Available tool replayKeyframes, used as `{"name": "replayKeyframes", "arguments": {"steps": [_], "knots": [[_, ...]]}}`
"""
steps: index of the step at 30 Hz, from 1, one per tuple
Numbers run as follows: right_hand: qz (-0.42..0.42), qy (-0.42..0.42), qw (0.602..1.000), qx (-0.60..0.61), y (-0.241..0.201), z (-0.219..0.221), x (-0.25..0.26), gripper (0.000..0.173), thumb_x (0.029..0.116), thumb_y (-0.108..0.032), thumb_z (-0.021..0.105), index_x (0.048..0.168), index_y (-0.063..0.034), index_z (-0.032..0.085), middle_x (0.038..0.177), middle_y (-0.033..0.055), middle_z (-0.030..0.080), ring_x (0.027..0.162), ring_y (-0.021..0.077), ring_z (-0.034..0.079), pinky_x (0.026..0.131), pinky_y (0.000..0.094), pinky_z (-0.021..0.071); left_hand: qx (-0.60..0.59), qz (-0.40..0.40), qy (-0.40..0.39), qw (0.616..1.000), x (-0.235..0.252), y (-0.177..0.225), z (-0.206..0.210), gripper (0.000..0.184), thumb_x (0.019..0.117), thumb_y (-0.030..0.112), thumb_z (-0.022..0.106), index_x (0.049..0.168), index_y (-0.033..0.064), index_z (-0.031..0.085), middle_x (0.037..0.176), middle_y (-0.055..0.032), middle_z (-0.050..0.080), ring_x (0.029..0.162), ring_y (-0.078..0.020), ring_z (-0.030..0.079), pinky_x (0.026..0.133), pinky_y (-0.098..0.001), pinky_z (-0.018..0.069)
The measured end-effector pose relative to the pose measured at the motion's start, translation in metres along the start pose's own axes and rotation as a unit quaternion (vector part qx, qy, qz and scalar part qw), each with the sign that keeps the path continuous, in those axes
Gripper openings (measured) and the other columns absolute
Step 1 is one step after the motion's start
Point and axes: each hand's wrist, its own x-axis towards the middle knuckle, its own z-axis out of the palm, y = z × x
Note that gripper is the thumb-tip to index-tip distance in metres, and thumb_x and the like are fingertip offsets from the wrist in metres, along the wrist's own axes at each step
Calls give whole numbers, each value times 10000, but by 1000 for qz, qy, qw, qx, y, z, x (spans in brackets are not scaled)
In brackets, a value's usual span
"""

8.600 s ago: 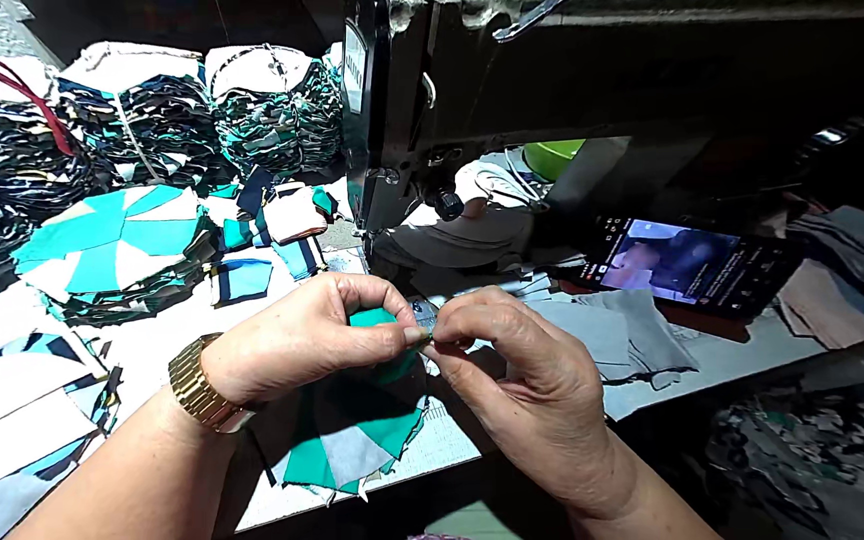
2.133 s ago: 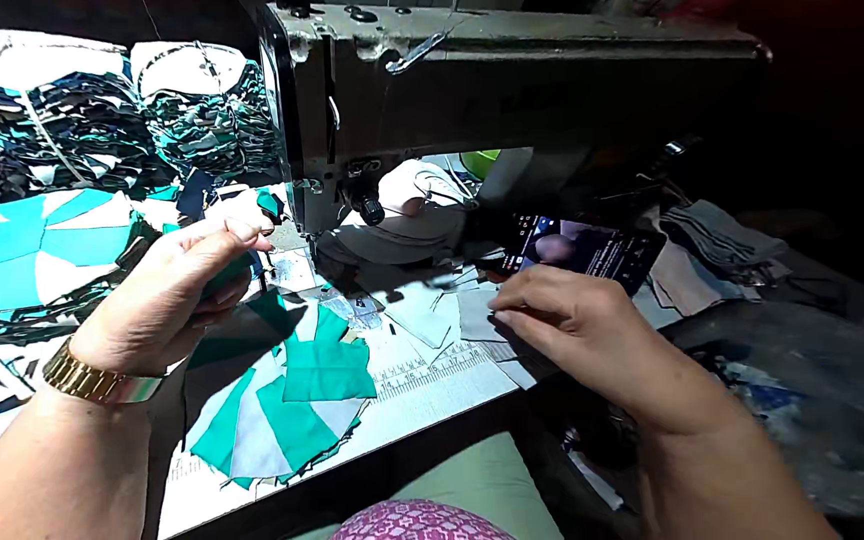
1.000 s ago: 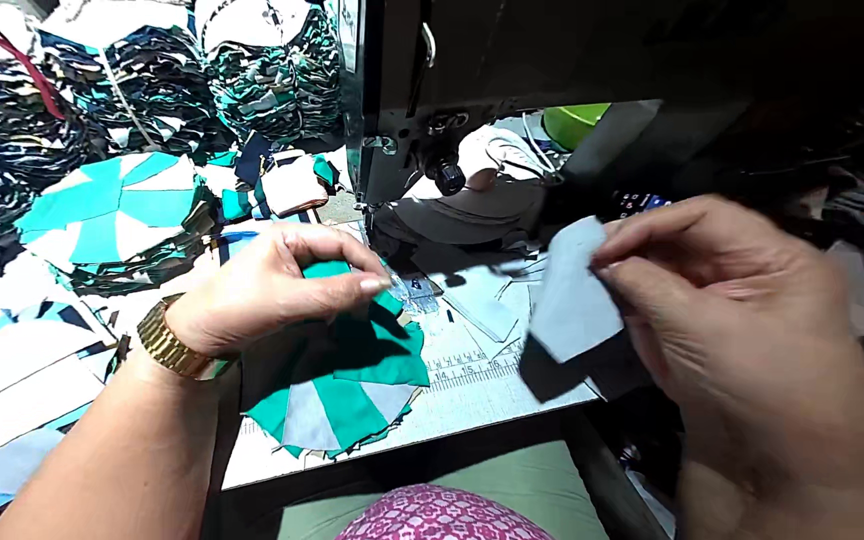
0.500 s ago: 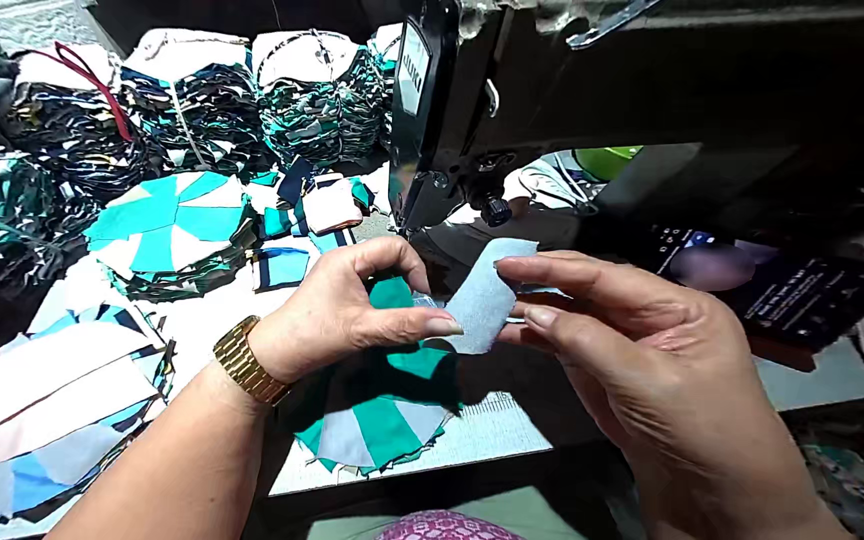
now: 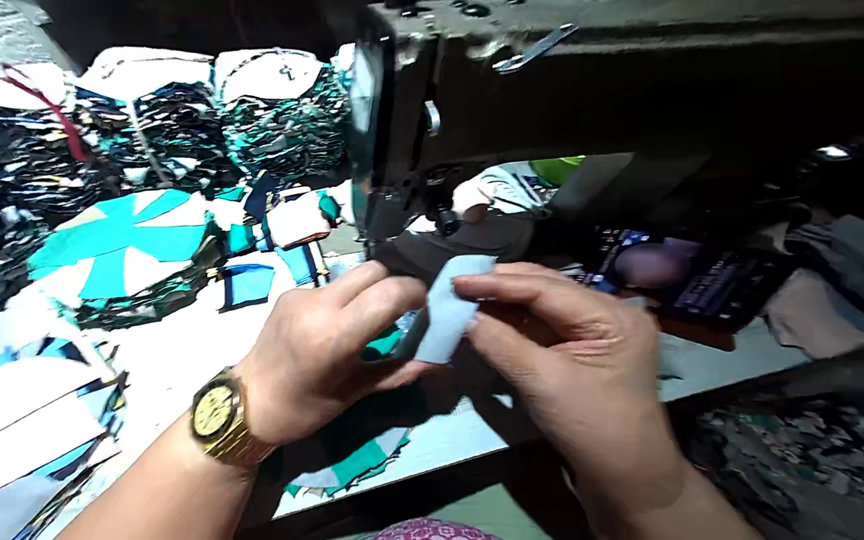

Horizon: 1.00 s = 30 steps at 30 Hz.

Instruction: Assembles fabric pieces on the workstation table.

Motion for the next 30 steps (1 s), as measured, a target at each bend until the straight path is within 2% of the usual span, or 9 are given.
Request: {"name": "replayKeyframes", "arguments": {"steps": [2, 5, 9, 12, 15, 17, 24, 27, 30], "knots": [[-15, -1, 1000, -20, 0, 3, -2, 200, 855, 49, 717, 1049, 13, 749, 998, 56, 711, 854, 87, 706, 730, 208, 631, 22, 13, 22, 999, -1, 0, 4, 147, 900, 193, 723, 996, 81, 722, 832, -24, 595, 706, -81, 574, 577, -218, 455], [-23, -15, 997, -67, 4, 5, -3, 135, 889, 5, 703, 1014, -11, 750, 972, 43, 676, 824, 66, 678, 693, 184, 612, -1, 5, 41, 999, -2, -4, 4, 94, 914, 143, 694, 930, 63, 742, 816, -8, 595, 726, -41, 561, 609, -166, 447], [-10, -72, 991, -113, 14, 2, -3, 79, 904, -122, 693, 963, -135, 743, 1088, 3, 572, 988, 70, 591, 774, 196, 544, -76, -29, 43, 996, -1, -7, 3, 147, 942, 171, 658, 911, 44, 728, 830, 20, 588, 763, -1, 544, 651, -125, 444], [57, -108, 992, 0, 21, 1, -3, 74, 893, -61, 691, 956, -102, 691, 1205, 31, 622, 1099, 104, 619, 840, 226, 572, -109, -54, 44, 992, 0, -8, 0, 167, 967, 198, 659, 879, 66, 709, 819, 36, 602, 756, -3, 562, 646, -137, 458], [173, -98, 965, 173, 24, 1, -5, 118, 938, 35, 642, 1033, -36, 639, 1013, 80, 688, 838, 117, 677, 718, 242, 589, -113, -76, 40, 990, 1, -8, -2, 167, 958, 194, 663, 838, 80, 681, 767, 57, 606, 686, 22, 549, 598, -119, 452], [207, -77, 954, 202, 24, 2, -5, 148, 946, 40, 637, 1072, -37, 628, 926, 84, 688, 753, 115, 683, 690, 249, 604, -116, -96, 22, 988, 1, -8, -4, 172, 954, 188, 666, 815, 87, 673, 721, 70, 591, 634, 34, 526, 551, -113, 424], [166, -14, 976, 143, 20, 10, -3, 278, 912, 45, 672, 1167, -48, 612, 1022, 58, 670, 780, 99, 677, 679, 211, 599, -152, -157, -44, 975, 1, -12, -16, 290, 961, 152, 653, 677, 113, 606, 587, 72, 526, 507, 35, 465, 442, -116, 347], [157, -15, 985, 75, 21, 17, -9, 299, 889, 26, 700, 1163, -57, 614, 958, 28, 694, 794, 79, 677, 693, 191, 582, -179, -164, -130, 961, -3, -22, -24, 329, 959, 208, 653, 642, 143, 596, 556, 84, 500, 484, 34, 444, 417, -146, 310], [149, -51, 987, 3, 27, 21, -14, 302, 881, -15, 725, 1158, -82, 624, 858, -9, 676, 683, 64, 635, 587, 174, 540, -149, -171, -219, 949, -5, -26, -29, 342, 956, 265, 655, 629, 168, 619, 543, 93, 505, 473, 29, 447, 403, -166, 312]]}}
